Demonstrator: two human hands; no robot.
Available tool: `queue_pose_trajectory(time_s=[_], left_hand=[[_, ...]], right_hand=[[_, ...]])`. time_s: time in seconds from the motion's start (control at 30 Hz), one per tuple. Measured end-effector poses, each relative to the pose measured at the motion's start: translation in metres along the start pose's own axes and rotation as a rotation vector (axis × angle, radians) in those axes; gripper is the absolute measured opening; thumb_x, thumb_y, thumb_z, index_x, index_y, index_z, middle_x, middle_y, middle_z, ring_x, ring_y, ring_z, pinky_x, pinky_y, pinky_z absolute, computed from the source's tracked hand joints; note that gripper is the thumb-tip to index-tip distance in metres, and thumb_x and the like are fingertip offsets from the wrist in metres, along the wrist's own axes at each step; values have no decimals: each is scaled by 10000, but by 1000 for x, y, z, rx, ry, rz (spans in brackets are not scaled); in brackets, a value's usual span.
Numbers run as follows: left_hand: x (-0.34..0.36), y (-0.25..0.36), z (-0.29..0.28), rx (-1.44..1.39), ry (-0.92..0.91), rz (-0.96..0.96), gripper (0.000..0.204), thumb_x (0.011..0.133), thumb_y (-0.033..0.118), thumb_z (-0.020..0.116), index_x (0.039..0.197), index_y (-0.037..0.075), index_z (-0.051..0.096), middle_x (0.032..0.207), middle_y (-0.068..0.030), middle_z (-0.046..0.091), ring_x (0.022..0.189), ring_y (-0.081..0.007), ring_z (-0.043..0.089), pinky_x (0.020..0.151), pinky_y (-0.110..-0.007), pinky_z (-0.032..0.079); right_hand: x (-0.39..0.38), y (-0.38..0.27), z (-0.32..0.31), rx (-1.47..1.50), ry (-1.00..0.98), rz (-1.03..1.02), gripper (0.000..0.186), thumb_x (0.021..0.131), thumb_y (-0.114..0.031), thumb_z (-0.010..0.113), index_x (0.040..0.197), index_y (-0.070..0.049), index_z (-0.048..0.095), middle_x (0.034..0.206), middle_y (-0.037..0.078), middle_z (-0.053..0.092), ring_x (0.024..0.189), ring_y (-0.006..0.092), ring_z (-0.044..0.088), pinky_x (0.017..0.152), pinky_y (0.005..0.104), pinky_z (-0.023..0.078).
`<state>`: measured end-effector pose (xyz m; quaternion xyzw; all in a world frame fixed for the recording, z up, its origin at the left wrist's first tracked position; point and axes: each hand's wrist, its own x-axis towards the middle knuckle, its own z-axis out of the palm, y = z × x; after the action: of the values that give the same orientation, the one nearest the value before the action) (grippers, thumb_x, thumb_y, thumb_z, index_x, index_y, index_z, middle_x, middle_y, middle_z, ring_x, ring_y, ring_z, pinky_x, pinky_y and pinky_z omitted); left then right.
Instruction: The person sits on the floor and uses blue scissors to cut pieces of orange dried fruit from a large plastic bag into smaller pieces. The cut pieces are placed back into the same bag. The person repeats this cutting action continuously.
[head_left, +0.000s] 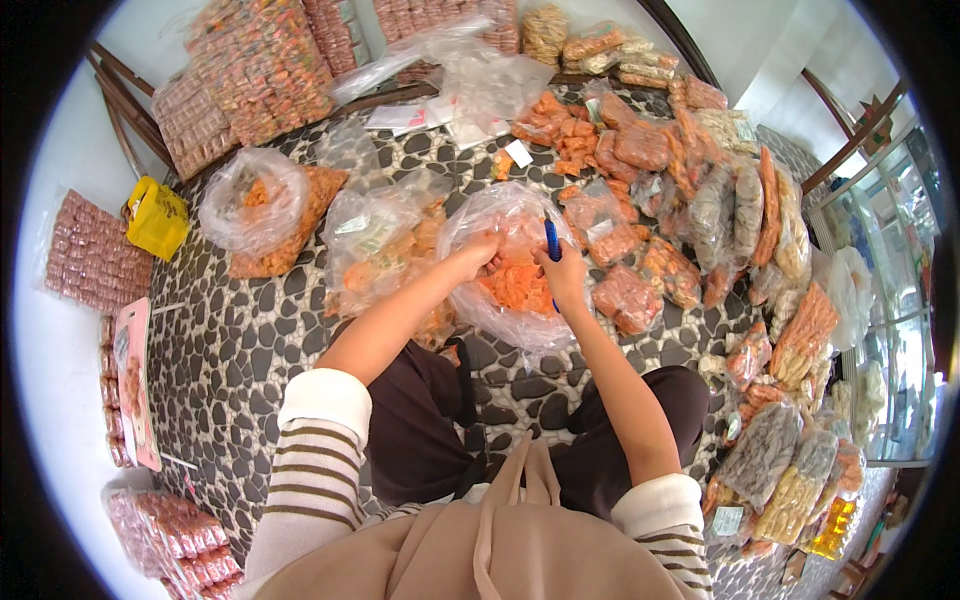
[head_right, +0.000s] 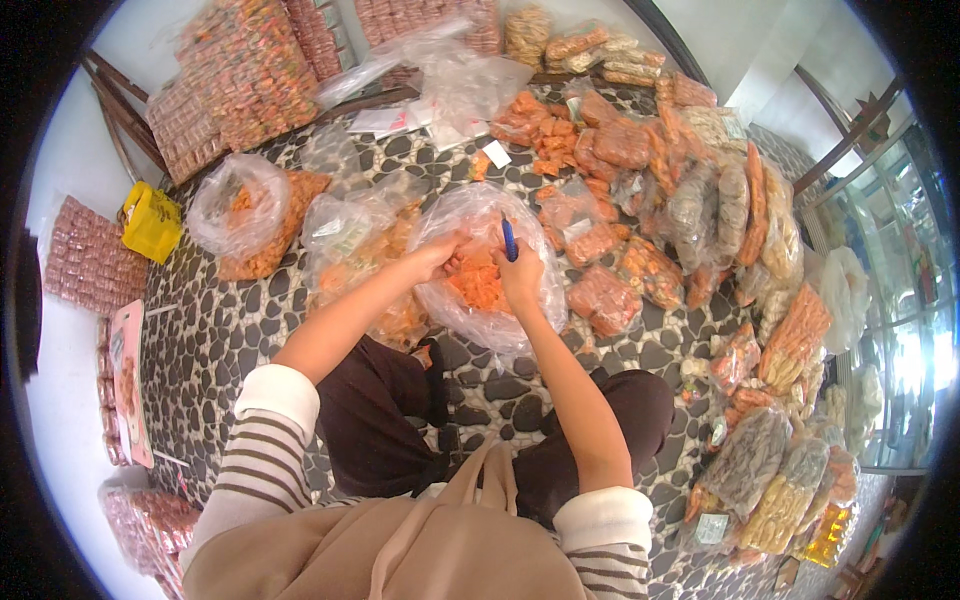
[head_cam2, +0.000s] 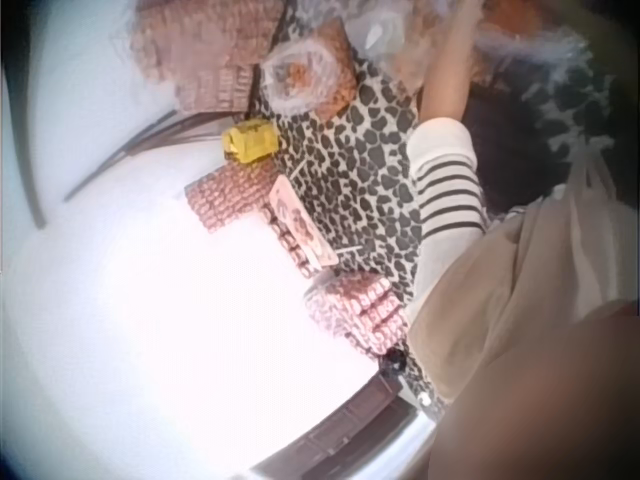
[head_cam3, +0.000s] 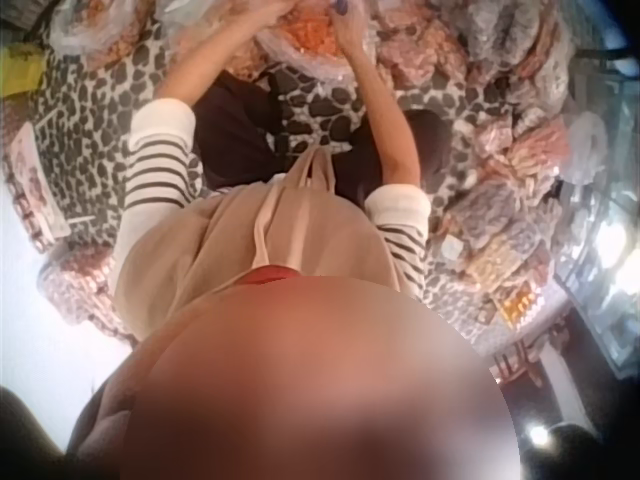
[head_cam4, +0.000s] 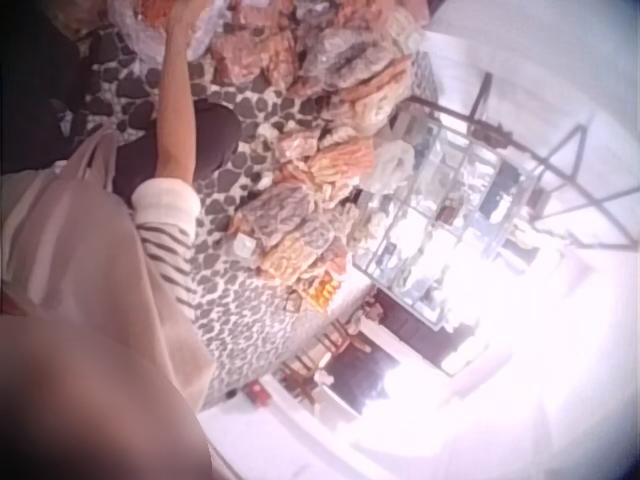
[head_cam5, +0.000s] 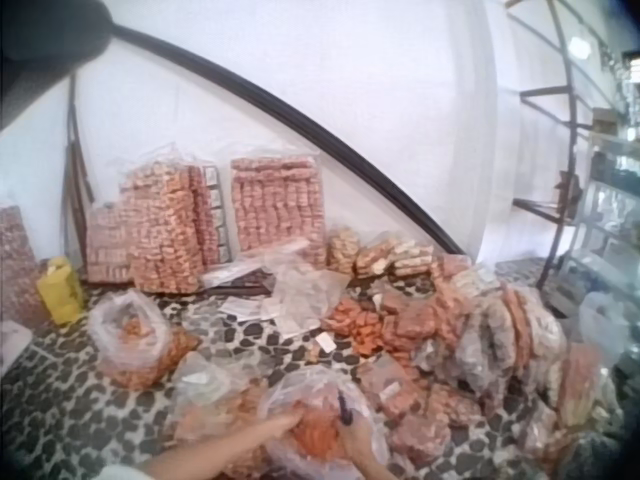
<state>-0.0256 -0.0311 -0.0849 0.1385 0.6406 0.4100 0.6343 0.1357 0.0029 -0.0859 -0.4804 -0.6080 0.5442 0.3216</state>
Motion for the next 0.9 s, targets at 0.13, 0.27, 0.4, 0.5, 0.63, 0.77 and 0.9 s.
queue_pose_trajectory(time_s=[0.13, 0.27, 0.4, 0.5, 0.63, 0.77, 0.9], left_hand=[[-10, 3, 5, 229, 192, 171, 356, 854, 434, 522, 1006, 119, 454, 728, 13, 452, 551, -69, 421, 467, -184, 376], [-15, -5, 0, 414, 71, 454, 291, 852, 355, 553, 1004, 110, 510, 784, 2, 512, 647, -95, 483, 573, -234, 419], [-13, -17, -6, 685, 83, 747, 226, 808, 275, 609, 915, 78, 577, 810, -35, 581, 721, -145, 550, 587, -271, 430], [-17, -23, -28, 1117, 463, 882, 225, 804, 262, 576, 898, 60, 606, 847, -107, 624, 748, -212, 598, 624, -343, 473], [-24, -8, -90, 1491, 834, 461, 156, 779, 92, 523, 919, 61, 584, 896, -139, 565, 805, -266, 582, 654, -384, 499], [-26, -19, -103, 1450, 1101, 494, 214, 746, 72, 548, 958, 45, 532, 932, -149, 479, 789, -283, 561, 642, -397, 492], [-7, -25, -55, 1377, 798, 979, 229, 732, 130, 591, 928, 74, 487, 933, -137, 470, 783, -305, 558, 634, -392, 468]], right_hand=[[3, -6, -7, 143, -18, 90, 174, 769, -133, 641, 823, 28, 600, 664, 77, 627, 489, 101, 555, 446, 228, 417], [5, -3, -7, 80, -23, 45, 173, 782, -137, 631, 844, 23, 608, 670, 72, 628, 491, 95, 551, 449, 228, 417], [9, 14, -6, 165, -191, 47, 172, 809, -143, 596, 879, 12, 616, 675, 66, 631, 495, 93, 552, 453, 233, 423], [15, 36, -16, 183, -209, 25, 185, 834, -156, 555, 900, 4, 620, 672, 62, 630, 496, 91, 553, 449, 230, 422], [30, 69, -55, 109, -25, 225, 231, 835, -203, 548, 896, 17, 590, 675, 84, 616, 450, 118, 544, 384, 239, 404], [30, 103, -79, 67, 85, 336, 224, 855, -214, 513, 912, -4, 565, 624, 98, 587, 431, 151, 537, 362, 258, 402], [25, 137, -102, -288, 16, 351, 266, 856, -262, 491, 893, -11, 569, 613, 149, 589, 443, 219, 565, 426, 342, 454]])
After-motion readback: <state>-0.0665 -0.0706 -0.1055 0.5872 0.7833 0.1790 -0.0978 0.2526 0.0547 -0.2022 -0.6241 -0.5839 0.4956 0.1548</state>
